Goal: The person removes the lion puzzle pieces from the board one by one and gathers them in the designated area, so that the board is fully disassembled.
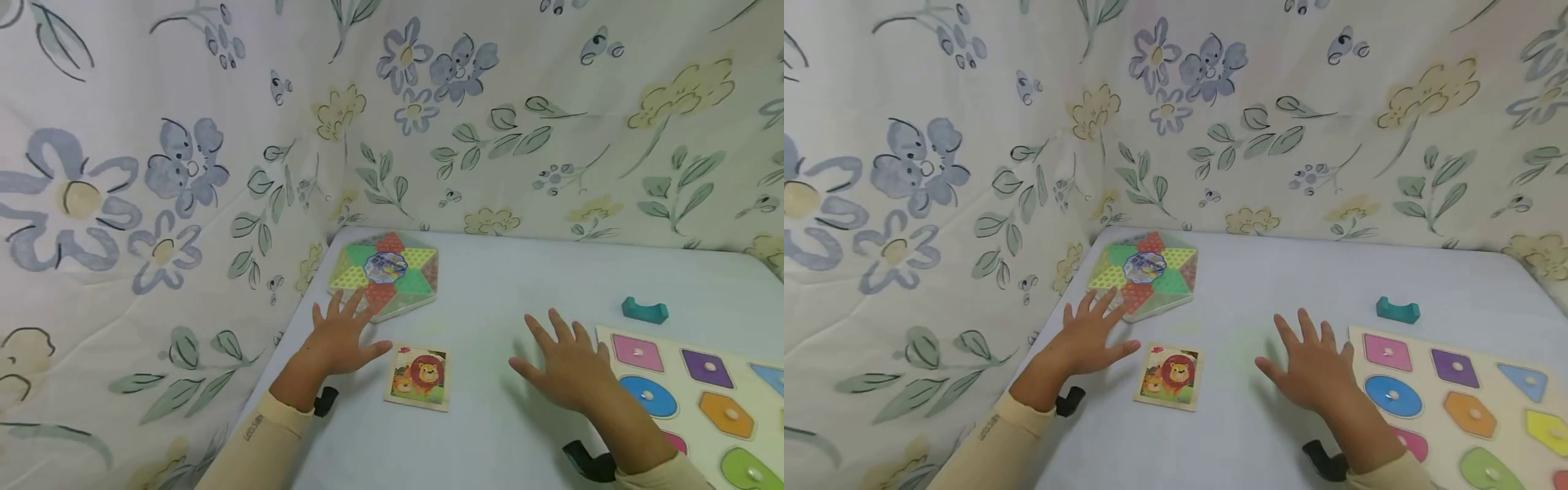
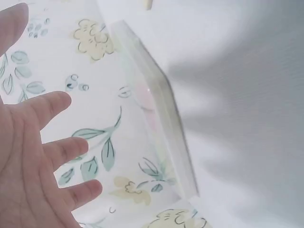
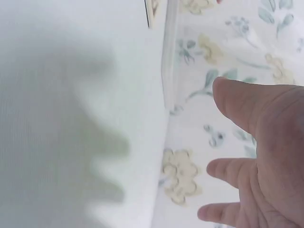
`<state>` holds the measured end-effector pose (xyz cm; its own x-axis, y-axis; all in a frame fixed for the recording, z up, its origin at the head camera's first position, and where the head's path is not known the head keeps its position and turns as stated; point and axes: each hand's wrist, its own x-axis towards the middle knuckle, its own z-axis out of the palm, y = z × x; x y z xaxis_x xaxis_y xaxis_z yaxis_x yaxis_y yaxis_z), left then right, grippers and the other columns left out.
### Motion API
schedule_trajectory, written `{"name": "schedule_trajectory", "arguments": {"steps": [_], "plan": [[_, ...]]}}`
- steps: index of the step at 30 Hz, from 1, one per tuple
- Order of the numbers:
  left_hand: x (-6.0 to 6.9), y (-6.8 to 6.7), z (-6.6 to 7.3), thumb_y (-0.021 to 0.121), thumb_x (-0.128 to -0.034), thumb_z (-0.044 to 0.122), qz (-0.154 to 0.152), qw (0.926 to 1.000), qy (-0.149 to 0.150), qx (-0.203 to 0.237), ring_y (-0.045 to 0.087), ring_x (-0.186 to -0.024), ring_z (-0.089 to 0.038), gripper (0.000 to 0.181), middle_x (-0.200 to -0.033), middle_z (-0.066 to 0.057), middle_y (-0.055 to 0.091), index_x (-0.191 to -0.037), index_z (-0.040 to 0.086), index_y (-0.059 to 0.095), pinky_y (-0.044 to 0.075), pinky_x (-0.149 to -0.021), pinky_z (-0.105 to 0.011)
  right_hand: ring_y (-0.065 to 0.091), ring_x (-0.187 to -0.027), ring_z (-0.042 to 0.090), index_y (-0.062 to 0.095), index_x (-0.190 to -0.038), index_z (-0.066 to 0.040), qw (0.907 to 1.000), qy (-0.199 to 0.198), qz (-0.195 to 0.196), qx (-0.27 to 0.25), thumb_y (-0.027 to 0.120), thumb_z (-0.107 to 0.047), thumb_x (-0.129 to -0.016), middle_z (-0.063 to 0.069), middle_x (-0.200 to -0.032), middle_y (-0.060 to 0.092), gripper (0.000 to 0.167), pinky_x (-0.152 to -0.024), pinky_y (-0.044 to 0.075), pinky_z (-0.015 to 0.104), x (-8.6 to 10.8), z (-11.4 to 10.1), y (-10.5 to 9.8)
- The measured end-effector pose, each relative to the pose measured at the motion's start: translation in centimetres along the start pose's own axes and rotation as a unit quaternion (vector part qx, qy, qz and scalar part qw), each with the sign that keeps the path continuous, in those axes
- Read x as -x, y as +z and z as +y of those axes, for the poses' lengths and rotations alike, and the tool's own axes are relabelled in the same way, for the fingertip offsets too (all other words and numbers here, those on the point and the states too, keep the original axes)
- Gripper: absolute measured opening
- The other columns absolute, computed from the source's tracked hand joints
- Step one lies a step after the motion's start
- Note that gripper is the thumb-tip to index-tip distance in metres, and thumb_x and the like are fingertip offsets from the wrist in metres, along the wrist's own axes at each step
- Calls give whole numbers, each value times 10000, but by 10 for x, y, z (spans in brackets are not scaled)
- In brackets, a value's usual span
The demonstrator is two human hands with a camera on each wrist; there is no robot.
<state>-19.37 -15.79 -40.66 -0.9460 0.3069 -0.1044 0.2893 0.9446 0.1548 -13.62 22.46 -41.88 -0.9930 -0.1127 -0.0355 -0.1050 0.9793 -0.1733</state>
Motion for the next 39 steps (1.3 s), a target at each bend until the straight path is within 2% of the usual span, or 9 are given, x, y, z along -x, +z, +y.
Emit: {"name": "schedule_trajectory", "arguments": {"steps": [4, 7, 13, 19, 26, 31, 39], "plan": [[8, 7, 0, 532, -898, 772, -211, 9997, 120, -41, 89, -1563, -453, 873, -1720, -64, 165, -1615, 318, 325, 104, -1123, -814, 343, -1361, 650, 409, -1572, -172, 9996, -282, -35, -56, 636, -655, -902, 299, -1599, 324, 857, -966, 296, 861, -8, -28, 9], [13, 15, 3, 542, -882, 786, -359, 9989, 272, -91, 148, -1549, -449, 885, -1702, -74, 221, -1610, 329, 333, 159, -1115, -810, 386, -1362, 608, 436, -1560, -178, 9982, -527, -198, -193, 643, -624, -916, 275, -1590, 361, 810, -979, 348, 820, -15, -52, 16], [23, 30, 13, 600, -844, 786, -840, 9954, 460, -12, 208, -1532, -452, 924, -1678, -91, 285, -1597, 300, 373, 219, -1095, -806, 395, -1395, 543, 456, -1552, -208, 9929, -851, -705, -430, 666, -637, -894, 222, -1596, 378, 813, -1026, 370, 764, -27, -95, 29], [27, 35, 20, 654, -822, 759, -1141, 9922, 493, -40, 237, -1525, -446, 921, -1672, -77, 304, -1588, 325, 384, 259, -1089, -792, 408, -1400, 488, 503, -1517, -222, 9878, -1097, -975, -526, 729, -561, -875, 186, -1580, 410, 761, -1052, 384, 723, -34, -129, 40], [23, 34, 21, 679, -849, 700, -1295, 9903, 492, -33, 257, -1527, -404, 905, -1682, -56, 283, -1604, 329, 346, 320, -1101, -738, 467, -1310, 442, 597, -1403, -199, 9855, -1480, -689, -459, 756, -524, -867, 171, -1478, 500, 646, -992, 443, 660, -38, -147, 47], [20, 34, 23, 680, -854, 693, -1366, 9893, 513, 7, 243, -1532, -404, 905, -1690, -51, 265, -1609, 335, 332, 334, -1099, -729, 499, -1236, 388, 643, -1319, -166, 9865, -1462, -447, -585, 810, -484, -831, 122, -1384, 563, 606, -944, 469, 593, -44, -153, 55], [22, 36, 19, 680, -857, 688, -1390, 9895, 383, 61, 230, -1536, -407, 901, -1693, -46, 255, -1609, 336, 330, 324, -1097, -740, 505, -1084, 297, 665, -1216, -81, 9818, -1510, -673, -938, 898, -413, -751, 109, -1231, 572, 617, -878, 487, 525, -57, -165, 56]]}}
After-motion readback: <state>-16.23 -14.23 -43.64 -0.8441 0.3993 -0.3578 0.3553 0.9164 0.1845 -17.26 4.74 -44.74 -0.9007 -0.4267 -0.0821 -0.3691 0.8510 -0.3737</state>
